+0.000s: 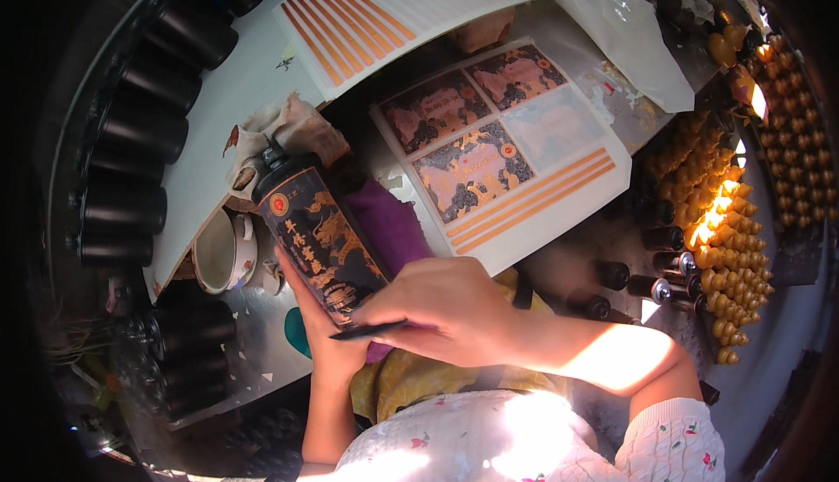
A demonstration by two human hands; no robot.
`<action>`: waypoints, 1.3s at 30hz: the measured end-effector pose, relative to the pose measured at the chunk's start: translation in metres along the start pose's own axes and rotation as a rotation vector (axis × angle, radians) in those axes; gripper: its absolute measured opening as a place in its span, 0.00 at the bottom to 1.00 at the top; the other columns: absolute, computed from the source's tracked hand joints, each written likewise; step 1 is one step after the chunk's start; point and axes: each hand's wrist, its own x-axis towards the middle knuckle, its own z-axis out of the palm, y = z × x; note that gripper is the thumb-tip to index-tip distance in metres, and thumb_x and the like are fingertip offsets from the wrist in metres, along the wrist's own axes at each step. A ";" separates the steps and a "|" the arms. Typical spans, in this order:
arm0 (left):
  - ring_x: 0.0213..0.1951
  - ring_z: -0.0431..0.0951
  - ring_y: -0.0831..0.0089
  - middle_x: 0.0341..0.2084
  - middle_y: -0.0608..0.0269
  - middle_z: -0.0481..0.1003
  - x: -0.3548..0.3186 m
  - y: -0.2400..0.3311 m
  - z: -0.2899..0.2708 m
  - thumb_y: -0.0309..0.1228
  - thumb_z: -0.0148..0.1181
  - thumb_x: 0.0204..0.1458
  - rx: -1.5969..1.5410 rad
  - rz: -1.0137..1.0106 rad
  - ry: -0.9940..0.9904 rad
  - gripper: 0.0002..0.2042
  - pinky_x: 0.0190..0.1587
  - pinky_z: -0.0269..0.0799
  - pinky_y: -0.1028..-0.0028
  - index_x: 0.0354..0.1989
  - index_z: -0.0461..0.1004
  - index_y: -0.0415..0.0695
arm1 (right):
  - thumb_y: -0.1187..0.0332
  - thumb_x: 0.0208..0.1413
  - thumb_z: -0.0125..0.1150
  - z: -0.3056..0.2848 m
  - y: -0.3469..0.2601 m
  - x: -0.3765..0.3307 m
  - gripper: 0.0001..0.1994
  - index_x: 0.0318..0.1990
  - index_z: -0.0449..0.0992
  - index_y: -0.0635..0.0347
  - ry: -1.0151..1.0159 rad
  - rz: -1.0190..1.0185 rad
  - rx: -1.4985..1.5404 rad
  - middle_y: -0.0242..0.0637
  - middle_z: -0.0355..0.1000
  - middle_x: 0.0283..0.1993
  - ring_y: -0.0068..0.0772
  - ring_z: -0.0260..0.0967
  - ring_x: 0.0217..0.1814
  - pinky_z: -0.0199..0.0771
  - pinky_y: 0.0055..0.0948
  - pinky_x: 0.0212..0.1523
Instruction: The person applies decorative orange strips and printed labels to black cylindrical containers. They use a small blue plastic scraper to smooth the labels and ensure adhesion. The person handles the containers one at a time, rotating them to apply the decorations evenly.
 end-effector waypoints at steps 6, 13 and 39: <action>0.75 0.42 0.46 0.73 0.34 0.40 0.000 -0.003 -0.006 0.58 0.72 0.39 0.331 0.060 -0.062 0.66 0.69 0.11 0.42 0.74 0.31 0.31 | 0.74 0.54 0.68 0.041 0.014 0.019 0.13 0.41 0.68 0.62 0.444 0.505 0.357 0.33 0.69 0.36 0.20 0.67 0.37 0.70 0.25 0.39; 0.75 0.45 0.48 0.73 0.37 0.43 -0.004 -0.008 -0.006 0.55 0.73 0.39 0.268 0.076 -0.050 0.65 0.70 0.10 0.44 0.74 0.32 0.31 | 0.73 0.53 0.68 0.032 0.041 0.016 0.13 0.41 0.67 0.63 0.654 0.735 0.480 0.33 0.70 0.34 0.21 0.68 0.36 0.71 0.26 0.38; 0.64 0.67 0.60 0.67 0.49 0.59 -0.003 0.000 -0.005 0.27 0.75 0.41 -0.029 0.020 -0.005 0.60 0.66 0.56 0.62 0.76 0.33 0.37 | 0.76 0.53 0.66 0.028 0.059 0.054 0.11 0.38 0.67 0.64 0.676 0.677 0.408 0.32 0.69 0.34 0.20 0.67 0.37 0.70 0.24 0.41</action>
